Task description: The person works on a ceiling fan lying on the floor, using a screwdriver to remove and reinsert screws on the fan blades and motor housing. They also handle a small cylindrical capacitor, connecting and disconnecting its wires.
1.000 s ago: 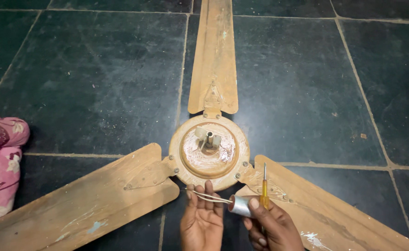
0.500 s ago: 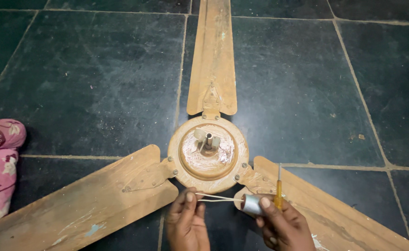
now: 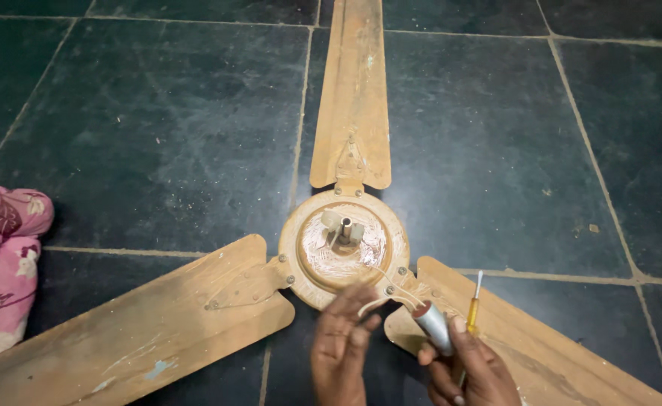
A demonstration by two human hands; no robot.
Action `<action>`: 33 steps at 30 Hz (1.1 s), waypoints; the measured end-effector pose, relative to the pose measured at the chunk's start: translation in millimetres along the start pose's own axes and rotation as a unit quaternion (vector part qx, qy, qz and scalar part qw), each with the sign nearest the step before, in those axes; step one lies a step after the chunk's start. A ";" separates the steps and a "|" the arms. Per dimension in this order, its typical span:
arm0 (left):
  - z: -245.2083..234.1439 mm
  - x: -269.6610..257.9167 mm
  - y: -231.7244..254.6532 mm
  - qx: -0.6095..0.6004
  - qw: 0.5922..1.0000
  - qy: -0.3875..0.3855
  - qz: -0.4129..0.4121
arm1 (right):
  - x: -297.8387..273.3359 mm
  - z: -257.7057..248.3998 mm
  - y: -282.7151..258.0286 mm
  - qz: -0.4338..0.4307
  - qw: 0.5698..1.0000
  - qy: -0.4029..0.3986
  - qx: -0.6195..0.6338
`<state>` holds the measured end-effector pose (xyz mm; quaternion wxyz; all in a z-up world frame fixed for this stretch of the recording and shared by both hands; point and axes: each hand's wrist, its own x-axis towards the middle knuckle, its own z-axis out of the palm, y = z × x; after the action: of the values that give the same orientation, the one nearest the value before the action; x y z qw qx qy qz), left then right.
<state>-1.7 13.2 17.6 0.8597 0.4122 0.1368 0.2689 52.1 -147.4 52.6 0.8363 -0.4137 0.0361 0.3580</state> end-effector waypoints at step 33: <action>-157.5 -12.6 -63.7 0.272 0.913 -0.222 0.209 | 18.9 2.9 95.9 -0.256 0.930 0.037 -0.261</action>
<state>-61.6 73.2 -130.1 0.6469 0.6982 -0.0794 0.2961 5.2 -96.0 -16.1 0.7601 -0.6256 -0.1343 0.1131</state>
